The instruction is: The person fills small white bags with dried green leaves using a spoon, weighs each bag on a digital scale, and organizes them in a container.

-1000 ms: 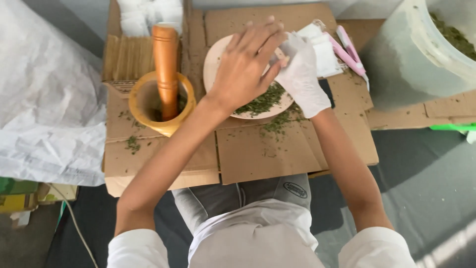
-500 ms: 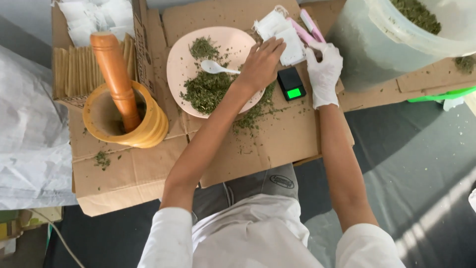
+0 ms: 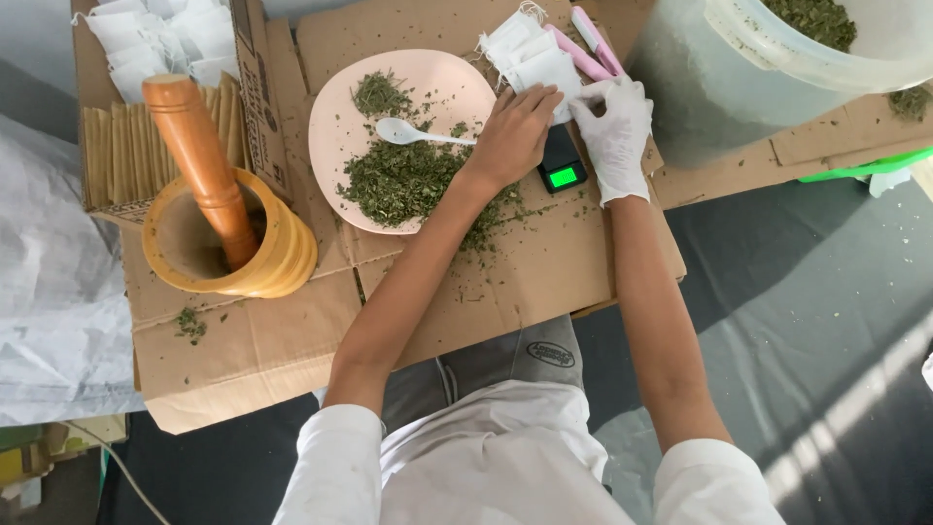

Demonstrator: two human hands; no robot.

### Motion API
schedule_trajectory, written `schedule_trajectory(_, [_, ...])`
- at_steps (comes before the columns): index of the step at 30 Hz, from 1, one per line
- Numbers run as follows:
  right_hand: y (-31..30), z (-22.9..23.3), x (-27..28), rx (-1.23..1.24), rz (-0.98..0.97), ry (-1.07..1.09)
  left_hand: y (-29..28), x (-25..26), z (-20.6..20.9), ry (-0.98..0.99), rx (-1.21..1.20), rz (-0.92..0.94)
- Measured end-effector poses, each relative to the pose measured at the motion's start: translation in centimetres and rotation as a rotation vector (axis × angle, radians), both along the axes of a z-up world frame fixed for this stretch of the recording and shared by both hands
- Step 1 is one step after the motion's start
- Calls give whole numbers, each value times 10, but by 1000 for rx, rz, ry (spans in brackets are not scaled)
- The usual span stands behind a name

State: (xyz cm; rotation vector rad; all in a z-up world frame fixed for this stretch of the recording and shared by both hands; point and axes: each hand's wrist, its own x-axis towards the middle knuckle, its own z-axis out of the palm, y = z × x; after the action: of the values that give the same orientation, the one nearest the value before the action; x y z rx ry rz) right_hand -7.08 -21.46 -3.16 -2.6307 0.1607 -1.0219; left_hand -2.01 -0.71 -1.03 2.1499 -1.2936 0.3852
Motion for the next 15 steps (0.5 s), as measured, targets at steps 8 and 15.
schedule_trajectory(8, [12, 28, -17, 180, 261, -218, 8, -10, 6, -5, 81, 57])
schedule_trajectory(15, [23, 39, -26, 297, 222, -298, 13, -21, 9, 59, 66, 11])
